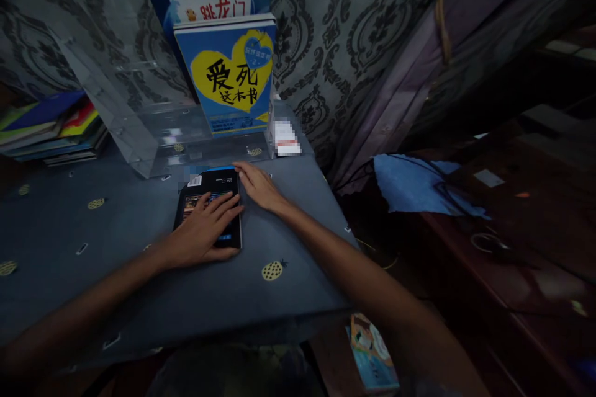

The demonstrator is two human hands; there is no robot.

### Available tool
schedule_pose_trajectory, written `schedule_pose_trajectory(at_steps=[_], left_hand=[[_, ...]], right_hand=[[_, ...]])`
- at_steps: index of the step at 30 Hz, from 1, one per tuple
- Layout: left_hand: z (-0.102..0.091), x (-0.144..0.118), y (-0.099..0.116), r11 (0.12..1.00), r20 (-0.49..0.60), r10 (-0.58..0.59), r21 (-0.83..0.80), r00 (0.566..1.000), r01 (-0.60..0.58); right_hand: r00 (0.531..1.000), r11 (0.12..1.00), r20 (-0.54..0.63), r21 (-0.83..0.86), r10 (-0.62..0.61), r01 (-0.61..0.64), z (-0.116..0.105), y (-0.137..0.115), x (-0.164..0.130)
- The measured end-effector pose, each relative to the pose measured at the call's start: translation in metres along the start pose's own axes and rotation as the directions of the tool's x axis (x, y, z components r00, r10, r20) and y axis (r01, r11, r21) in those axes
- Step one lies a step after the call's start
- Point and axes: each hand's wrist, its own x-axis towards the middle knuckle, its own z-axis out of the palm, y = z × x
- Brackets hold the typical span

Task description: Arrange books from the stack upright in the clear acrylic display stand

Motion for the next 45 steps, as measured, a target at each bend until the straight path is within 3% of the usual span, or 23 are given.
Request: schedule_pose_trajectory(at_steps=[7,16,24,34,45], left_hand=[[0.001,0.006,-0.003,1.000,-0.014,-0.020,-0.004,1.000,0.020],[-0.001,0.005,-0.003,0.997,-0.016,-0.031,-0.075,0.999,0.030],[0.002,-0.002,0.002,0.989,-0.097,-0.063,-0.141,0.993,0.049],[0.004,-0.008,0.007,0.983,-0.231,-0.027,-0.183,0.973,-0.016],[0.001,-0.012,0.019,0.993,-0.323,0.070,-0.070,0.944,-0.097]], right_hand=[[1.000,0.998,0.007,0.053,-0.025,0.025,0.001,0.011,0.009],[1.000,0.992,-0.009,0.128,-0.011,0.012,0.000,0.005,0.003],[1.000,0.985,-0.006,0.171,0.013,-0.012,-0.003,-0.009,-0.020],[0.998,0.966,0.041,0.252,0.047,-0.056,-0.006,-0.042,-0.059],[0.997,0.990,0.065,0.131,0.032,-0.041,-0.011,-0.064,-0.083]])
